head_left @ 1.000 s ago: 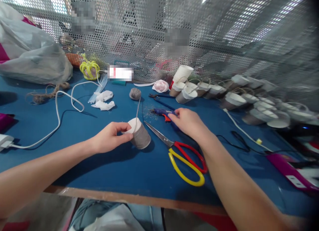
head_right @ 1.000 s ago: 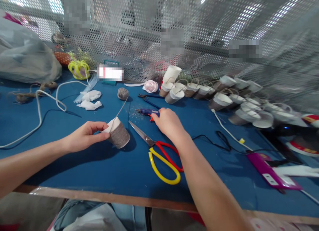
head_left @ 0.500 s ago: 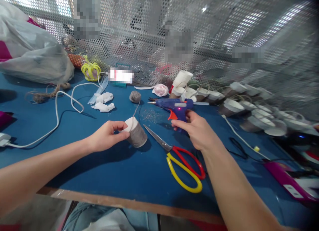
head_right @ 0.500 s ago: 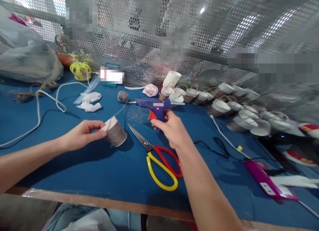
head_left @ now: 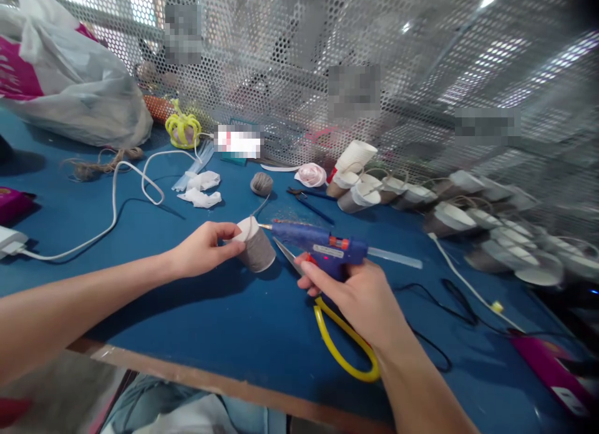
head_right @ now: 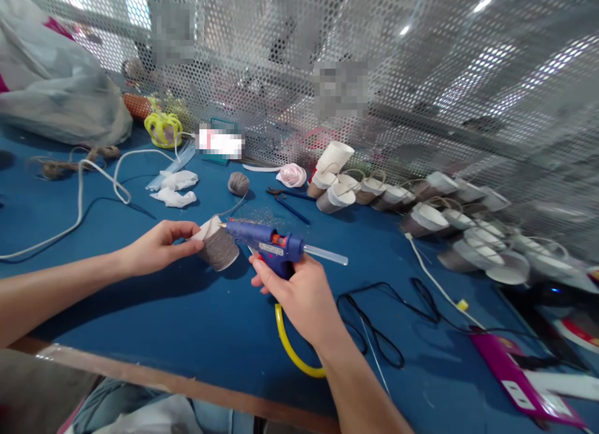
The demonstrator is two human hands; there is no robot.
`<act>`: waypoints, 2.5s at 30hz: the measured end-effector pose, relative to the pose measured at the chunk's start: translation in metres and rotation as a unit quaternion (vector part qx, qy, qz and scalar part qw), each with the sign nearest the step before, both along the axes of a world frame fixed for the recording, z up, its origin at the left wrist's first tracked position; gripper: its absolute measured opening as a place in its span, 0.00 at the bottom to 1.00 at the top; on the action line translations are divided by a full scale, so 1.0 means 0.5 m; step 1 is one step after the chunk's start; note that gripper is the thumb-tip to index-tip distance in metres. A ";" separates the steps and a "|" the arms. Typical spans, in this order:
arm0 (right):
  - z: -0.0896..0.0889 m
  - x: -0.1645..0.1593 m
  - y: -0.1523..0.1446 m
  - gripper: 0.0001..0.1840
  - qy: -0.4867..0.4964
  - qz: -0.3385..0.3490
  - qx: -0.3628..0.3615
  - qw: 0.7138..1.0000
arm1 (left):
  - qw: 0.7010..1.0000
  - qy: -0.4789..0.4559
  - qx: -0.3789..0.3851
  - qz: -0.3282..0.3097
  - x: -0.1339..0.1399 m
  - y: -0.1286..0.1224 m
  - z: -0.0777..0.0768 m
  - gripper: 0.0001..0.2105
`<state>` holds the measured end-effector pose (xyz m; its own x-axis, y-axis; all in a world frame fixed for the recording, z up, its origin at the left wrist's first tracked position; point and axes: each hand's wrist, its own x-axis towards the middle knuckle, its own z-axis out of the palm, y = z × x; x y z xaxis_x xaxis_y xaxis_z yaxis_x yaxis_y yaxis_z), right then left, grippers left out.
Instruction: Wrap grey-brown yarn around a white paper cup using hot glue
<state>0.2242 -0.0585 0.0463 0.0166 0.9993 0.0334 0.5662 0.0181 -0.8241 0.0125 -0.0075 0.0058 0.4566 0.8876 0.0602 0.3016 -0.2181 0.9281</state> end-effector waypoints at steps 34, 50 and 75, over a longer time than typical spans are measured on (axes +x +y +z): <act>0.014 -0.022 -0.017 0.08 -0.167 0.065 0.095 0.979 | 1.000 0.016 0.024 -0.011 0.002 0.001 -0.002 0.09; 0.016 -0.028 -0.017 0.08 -0.165 0.074 0.082 0.980 | 0.999 0.021 0.033 -0.017 0.001 0.002 -0.002 0.08; 0.019 -0.022 -0.013 0.08 -0.171 0.069 0.087 0.979 | 0.998 0.029 0.044 -0.042 -0.006 0.004 0.003 0.09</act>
<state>0.2132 -0.0648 0.0556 -0.1601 0.9700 0.1832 0.7907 0.2371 -0.5645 0.0096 -0.0057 0.0073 0.5336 0.8389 0.1071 0.3315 -0.3240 0.8861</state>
